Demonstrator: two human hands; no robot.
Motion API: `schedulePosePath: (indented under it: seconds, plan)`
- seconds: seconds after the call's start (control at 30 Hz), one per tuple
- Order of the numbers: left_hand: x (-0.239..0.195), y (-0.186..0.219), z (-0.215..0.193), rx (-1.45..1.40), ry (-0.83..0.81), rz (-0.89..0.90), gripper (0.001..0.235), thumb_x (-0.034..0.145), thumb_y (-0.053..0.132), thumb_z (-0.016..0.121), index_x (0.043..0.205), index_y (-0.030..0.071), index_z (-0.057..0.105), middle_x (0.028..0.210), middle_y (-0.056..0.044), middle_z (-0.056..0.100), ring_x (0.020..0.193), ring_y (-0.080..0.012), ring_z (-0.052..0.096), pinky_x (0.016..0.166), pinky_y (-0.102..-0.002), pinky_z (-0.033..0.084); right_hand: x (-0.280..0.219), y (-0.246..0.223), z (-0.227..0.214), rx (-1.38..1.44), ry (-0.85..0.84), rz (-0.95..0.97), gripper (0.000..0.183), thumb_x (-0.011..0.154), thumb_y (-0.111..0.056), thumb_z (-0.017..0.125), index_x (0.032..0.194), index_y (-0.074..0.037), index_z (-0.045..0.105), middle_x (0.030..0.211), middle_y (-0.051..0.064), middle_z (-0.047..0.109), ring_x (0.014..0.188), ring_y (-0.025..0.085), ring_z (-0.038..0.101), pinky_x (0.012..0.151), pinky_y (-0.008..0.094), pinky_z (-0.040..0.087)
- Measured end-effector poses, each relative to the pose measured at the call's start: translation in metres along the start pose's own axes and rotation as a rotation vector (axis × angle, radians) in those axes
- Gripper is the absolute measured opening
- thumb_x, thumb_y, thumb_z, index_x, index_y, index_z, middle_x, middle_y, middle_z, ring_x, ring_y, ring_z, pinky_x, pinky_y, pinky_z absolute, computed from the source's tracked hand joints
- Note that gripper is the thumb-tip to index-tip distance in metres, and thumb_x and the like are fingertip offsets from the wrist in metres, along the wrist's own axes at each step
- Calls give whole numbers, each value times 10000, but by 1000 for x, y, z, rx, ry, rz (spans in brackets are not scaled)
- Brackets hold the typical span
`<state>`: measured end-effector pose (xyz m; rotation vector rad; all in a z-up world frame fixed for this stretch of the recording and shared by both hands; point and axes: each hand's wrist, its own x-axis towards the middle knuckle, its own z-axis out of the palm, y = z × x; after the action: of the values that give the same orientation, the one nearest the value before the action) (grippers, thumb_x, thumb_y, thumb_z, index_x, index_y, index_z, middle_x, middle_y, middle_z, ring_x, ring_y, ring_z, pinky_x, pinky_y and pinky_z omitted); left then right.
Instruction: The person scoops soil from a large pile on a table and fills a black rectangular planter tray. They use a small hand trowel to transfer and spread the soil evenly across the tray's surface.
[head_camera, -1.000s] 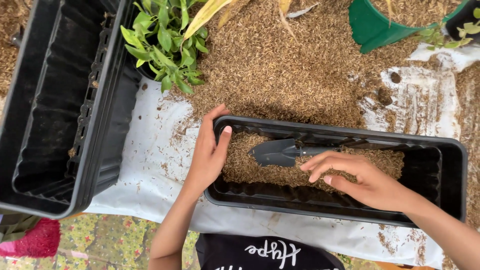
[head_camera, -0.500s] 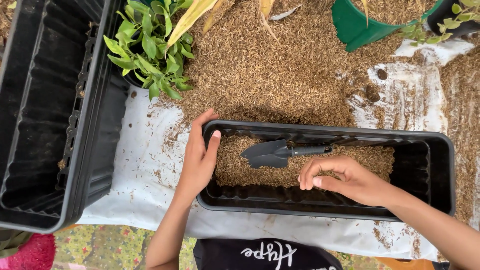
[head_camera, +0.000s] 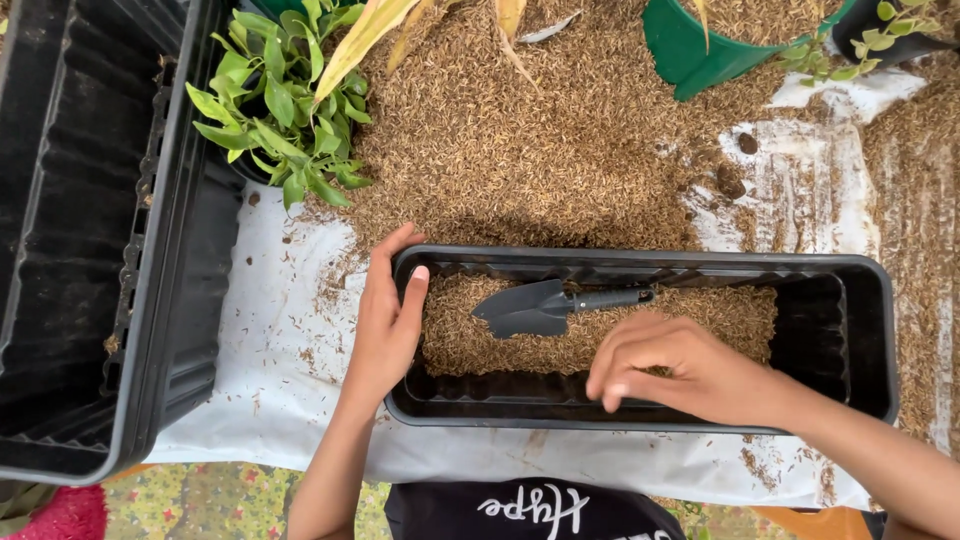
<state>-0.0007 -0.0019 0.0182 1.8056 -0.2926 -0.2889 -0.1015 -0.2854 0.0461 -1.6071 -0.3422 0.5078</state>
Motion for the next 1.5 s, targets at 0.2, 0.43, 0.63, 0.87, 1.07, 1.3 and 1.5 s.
schedulePosePath:
  seconds: [0.2,0.43,0.63,0.87,1.07,1.3,1.5]
  plan:
    - [-1,-4,0,-7,7,22,445,1006,88,390,1426,-50,344,1279,-307,497,1269,-489,478,1068,-651,327,4,38,-12,-1268,143,-65,174,932,-137,593,1059,-124,711,996,47,727,977,202,706,851,339,543]
    - [1,-6,1,10,14,36,443,1009,90,395,1423,-61,345,1280,-301,500,1264,-481,481,1067,-643,333,7,110,-12,-1675,43,40,203,945,-265,580,1073,-133,666,903,15,678,874,185,690,744,298,541]
    - [-1,-6,0,11,12,37,442,1013,91,382,1430,-51,344,1269,-285,504,1253,-462,485,1077,-630,323,11,108,-7,-1822,22,-48,105,863,-127,689,964,-119,665,833,43,647,769,190,668,681,273,532]
    - [1,-17,0,82,0,-19,554,1013,415,353,1443,66,360,1367,-125,519,1308,-248,495,1115,-406,348,-2,4,4,-1679,27,102,717,617,199,634,1227,-137,465,820,17,541,589,167,535,432,319,451]
    - [0,-16,0,98,3,-19,597,1004,464,336,1442,59,361,1364,-129,523,1292,-249,506,1099,-412,369,20,37,18,-1623,10,93,863,622,287,614,1403,-21,413,870,119,603,501,96,576,305,216,501]
    - [0,-15,1,101,-2,-31,626,996,501,318,1447,69,351,1370,-121,521,1291,-247,507,1099,-415,374,16,18,29,-1407,-136,149,849,632,211,598,1387,-129,410,944,106,530,423,204,589,293,381,465]
    - [0,-17,0,91,6,-22,609,1002,481,327,1444,62,357,1362,-123,526,1280,-246,513,1096,-409,371,12,22,27,-1315,-266,168,589,867,-3,539,1405,-210,422,849,34,552,403,219,627,315,411,470]
